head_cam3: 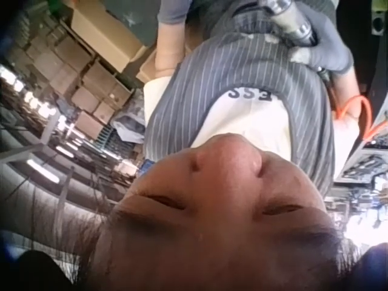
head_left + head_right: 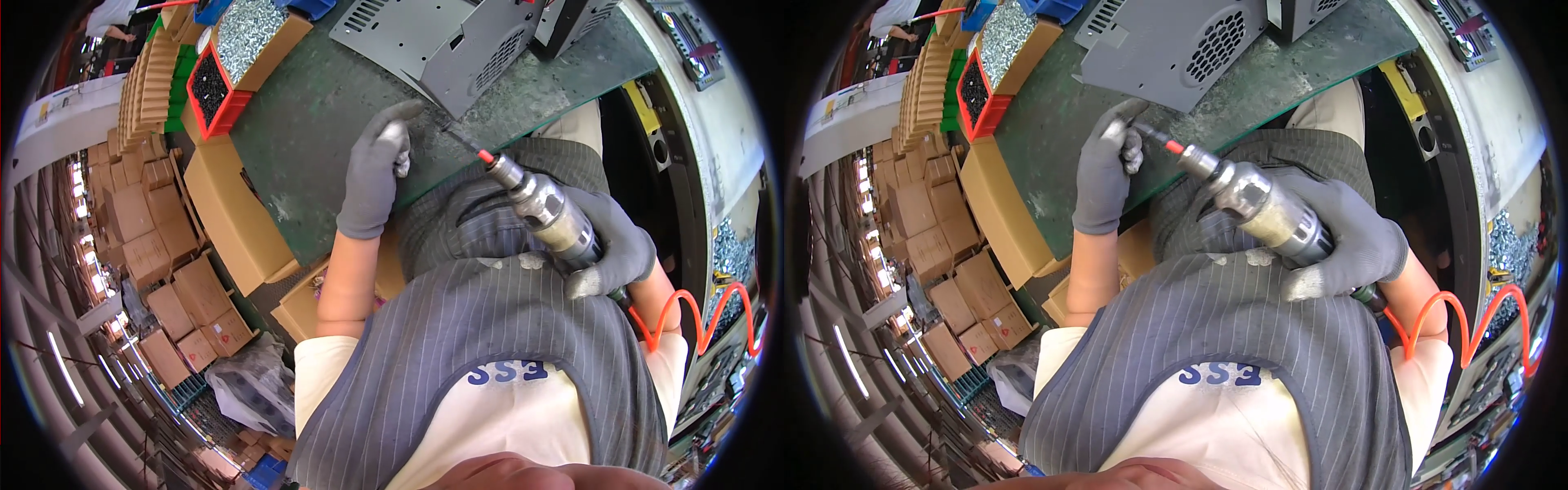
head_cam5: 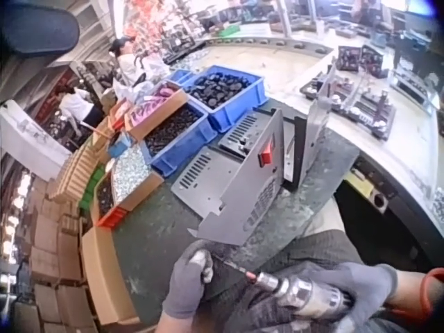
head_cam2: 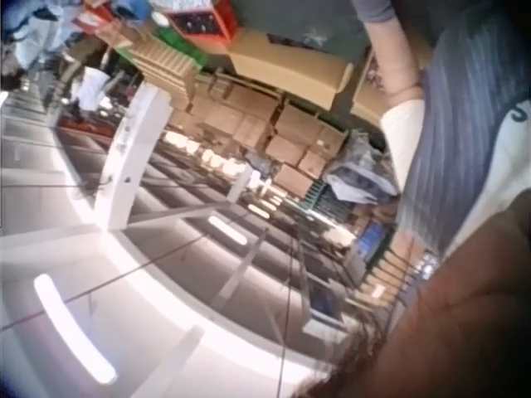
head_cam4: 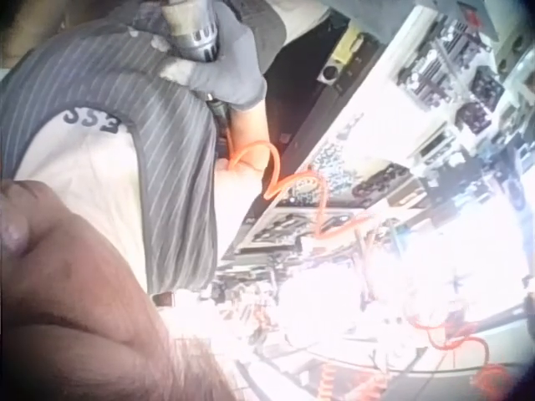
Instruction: Assembling a metal electronic housing using a power screwdriver to secure components and panels.
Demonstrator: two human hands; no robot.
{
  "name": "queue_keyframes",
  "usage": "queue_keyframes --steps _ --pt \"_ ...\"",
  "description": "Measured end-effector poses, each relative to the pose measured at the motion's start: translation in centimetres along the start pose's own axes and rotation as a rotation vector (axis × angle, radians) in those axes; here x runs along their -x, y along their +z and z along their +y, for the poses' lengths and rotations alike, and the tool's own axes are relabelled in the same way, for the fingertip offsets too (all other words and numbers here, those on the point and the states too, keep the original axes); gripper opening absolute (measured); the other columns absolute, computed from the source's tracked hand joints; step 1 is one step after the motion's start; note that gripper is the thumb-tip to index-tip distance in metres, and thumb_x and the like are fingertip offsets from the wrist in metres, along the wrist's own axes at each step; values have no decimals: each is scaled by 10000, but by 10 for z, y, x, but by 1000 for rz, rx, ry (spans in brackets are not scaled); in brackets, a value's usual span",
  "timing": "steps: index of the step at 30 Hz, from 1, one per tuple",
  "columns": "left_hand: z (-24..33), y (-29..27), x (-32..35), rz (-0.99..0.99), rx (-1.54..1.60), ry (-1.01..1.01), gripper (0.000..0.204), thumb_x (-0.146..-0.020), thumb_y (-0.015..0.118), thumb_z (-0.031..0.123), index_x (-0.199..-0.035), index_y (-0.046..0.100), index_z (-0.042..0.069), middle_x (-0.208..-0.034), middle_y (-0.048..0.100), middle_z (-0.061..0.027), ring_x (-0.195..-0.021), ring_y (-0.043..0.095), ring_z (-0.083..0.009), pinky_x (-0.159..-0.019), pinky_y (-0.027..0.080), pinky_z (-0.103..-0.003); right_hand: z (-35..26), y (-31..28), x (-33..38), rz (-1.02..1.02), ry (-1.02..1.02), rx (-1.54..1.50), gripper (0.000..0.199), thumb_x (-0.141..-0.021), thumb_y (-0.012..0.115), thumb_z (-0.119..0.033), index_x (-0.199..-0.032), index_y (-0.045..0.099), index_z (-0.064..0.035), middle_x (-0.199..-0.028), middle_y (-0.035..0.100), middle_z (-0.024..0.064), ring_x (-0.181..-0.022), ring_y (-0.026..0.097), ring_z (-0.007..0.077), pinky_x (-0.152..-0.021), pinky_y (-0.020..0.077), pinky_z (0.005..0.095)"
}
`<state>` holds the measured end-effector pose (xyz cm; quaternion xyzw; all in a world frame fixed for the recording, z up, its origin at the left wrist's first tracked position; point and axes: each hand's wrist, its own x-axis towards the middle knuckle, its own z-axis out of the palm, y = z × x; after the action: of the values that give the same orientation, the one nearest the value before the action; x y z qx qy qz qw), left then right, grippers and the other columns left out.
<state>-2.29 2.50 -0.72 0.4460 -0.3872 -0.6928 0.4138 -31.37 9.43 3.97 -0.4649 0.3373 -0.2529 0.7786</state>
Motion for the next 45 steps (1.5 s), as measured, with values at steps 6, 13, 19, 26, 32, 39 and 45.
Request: queue_keyframes --steps 6,13,19,26,32,39,45 --pt "-1 56 -21 135 -1077 401 441 -774 696 336 -1083 590 40 -966 575 -133 -777 581 -258 -671 470 -361 28 -20 14 148 76 104 779 -536 834 -351 -1145 530 28 -941 579 48 -823 536 125 -756 437 272" --pt "7 33 -45 123 -1281 575 294 -764 696 374 -916 677 124 -798 639 -101 -694 612 -296 -615 486 -374 59 -28 2 223 -33 2 642 -657 764 -296 -1158 521 25 -998 569 45 -892 515 127 -824 416 275" --pt "24 39 -47 -7 -1421 491 260 -764 695 350 -918 698 141 -894 662 -94 -814 622 -299 -691 490 -376 63 -26 -13 194 -81 82 591 -661 770 -308 -1098 543 18 -887 553 41 -801 503 129 -738 430 278" --pt "27 41 -45 -54 -1392 445 193 -766 696 254 -928 707 149 -929 666 -64 -876 619 -268 -767 483 -356 65 -28 -20 198 -83 134 598 -655 781 -323 -1093 556 16 -869 555 50 -779 511 136 -724 435 287" --pt "26 38 -47 -67 -1363 475 200 -754 703 235 -928 707 137 -935 670 -57 -882 621 -259 -774 483 -351 59 -26 -23 170 -22 54 622 -664 770 -286 -1147 530 25 -945 565 50 -849 517 135 -789 423 286" --pt "20 27 -54 -134 -1260 427 302 -742 708 205 -1019 668 91 -976 662 -78 -904 618 -244 -790 477 -346 45 -27 -29 157 -3 37 539 -691 752 -231 -1117 540 22 -863 559 24 -755 508 106 -684 433 255" --pt "22 -6 -48 -191 414 -42 317 -837 588 145 -1120 516 20 -940 562 -73 -764 532 -159 -613 458 -292 46 -22 -16 212 12 68 694 -621 784 -339 -1153 519 18 -950 550 39 -854 509 138 -792 420 282"
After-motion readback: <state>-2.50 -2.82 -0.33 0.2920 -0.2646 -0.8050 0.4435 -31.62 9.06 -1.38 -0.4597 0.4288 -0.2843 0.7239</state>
